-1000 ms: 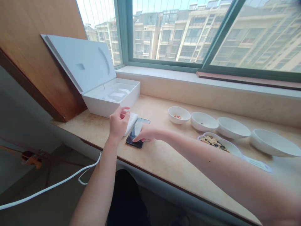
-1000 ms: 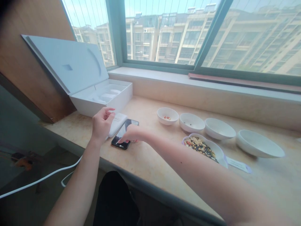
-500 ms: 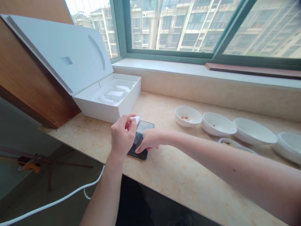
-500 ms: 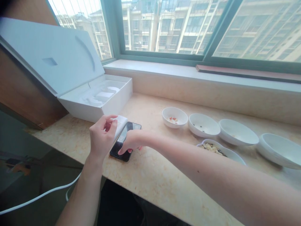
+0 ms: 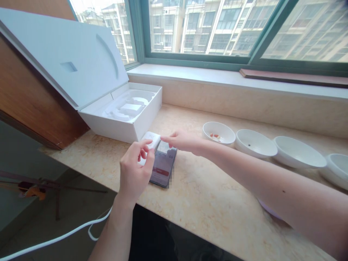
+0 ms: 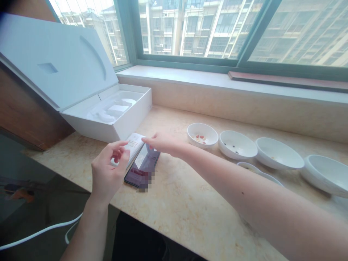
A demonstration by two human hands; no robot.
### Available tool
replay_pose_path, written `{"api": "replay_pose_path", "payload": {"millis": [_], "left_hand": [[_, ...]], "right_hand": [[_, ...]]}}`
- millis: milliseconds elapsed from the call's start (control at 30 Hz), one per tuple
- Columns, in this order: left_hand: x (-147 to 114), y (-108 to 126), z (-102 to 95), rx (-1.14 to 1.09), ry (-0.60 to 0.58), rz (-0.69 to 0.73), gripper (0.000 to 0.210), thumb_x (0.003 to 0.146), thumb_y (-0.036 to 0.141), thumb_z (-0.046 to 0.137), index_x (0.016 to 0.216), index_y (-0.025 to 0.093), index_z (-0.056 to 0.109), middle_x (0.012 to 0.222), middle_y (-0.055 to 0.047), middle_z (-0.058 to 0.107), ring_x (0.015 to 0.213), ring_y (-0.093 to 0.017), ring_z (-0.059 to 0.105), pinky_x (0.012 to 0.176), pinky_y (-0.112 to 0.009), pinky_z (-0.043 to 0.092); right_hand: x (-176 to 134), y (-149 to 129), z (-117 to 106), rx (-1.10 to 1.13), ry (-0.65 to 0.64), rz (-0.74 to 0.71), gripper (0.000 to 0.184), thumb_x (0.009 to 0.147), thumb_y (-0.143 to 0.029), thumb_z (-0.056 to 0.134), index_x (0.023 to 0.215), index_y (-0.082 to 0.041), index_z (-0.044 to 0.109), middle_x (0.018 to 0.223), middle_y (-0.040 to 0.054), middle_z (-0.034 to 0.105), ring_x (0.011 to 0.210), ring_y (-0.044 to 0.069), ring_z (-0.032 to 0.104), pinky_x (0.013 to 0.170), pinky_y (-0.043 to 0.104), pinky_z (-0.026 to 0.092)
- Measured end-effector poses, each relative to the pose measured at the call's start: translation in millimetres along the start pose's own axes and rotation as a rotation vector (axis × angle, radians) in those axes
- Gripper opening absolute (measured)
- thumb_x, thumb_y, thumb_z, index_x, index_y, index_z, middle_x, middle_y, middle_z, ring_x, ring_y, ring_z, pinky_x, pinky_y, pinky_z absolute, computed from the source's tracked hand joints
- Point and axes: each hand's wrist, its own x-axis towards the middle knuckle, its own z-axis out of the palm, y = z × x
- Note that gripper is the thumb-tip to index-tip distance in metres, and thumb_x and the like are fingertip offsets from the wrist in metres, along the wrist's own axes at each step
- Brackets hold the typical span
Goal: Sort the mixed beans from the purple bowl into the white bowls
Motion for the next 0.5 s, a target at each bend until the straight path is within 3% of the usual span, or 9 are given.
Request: {"api": "replay_pose_path", "payload": {"millis": [100, 200, 333, 500], "left_hand": [[-25, 10, -8.7, 0.102, -0.033, 0.028, 0.034, 0.089, 0.03, 0.062, 0.123, 0.025, 0.059, 0.106, -0.007, 0.064, 0.092, -0.023, 0.064, 0.083, -0.038, 0.056], [-50, 23, -10.9, 0.197, -0.095, 0.058, 0.057, 0.086, 0.032, 0.066, 0.14, 0.029, 0.047, 0.125, -0.013, 0.057, 0.117, -0.033, 0.059, 0.097, -0.05, 0.053], [-70, 28, -4.6, 0.32, -0.16, 0.057, 0.076, 0.082, 0.035, 0.071, 0.149, 0.028, 0.035, 0.134, -0.017, 0.051, 0.125, -0.039, 0.055, 0.099, -0.057, 0.052], [-75, 22, 7.3, 0.381, -0.135, 0.017, 0.079, 0.08, 0.024, 0.071, 0.15, 0.027, 0.033, 0.135, -0.018, 0.048, 0.125, -0.04, 0.055, 0.097, -0.058, 0.054]], "right_hand": [[10, 18, 1, 0.059, 0.165, -0.06, 0.037, 0.094, -0.049, 0.051, 0.074, -0.018, 0.06, 0.068, 0.0015, 0.057, 0.063, 0.014, 0.049, 0.058, 0.028, 0.033], [13, 30, 7, 0.084, 0.12, -0.103, 0.034, 0.096, -0.045, 0.049, 0.078, -0.017, 0.059, 0.071, 0.0011, 0.058, 0.066, 0.014, 0.049, 0.061, 0.027, 0.033], [11, 33, 12, 0.131, 0.082, -0.149, 0.039, 0.098, -0.046, 0.044, 0.075, -0.018, 0.057, 0.066, -0.0016, 0.052, 0.063, 0.013, 0.044, 0.062, 0.027, 0.033], [10, 32, 13, 0.192, 0.055, -0.146, 0.047, 0.094, -0.059, 0.046, 0.073, -0.018, 0.056, 0.06, -0.0032, 0.046, 0.061, 0.013, 0.041, 0.06, 0.026, 0.032]]}}
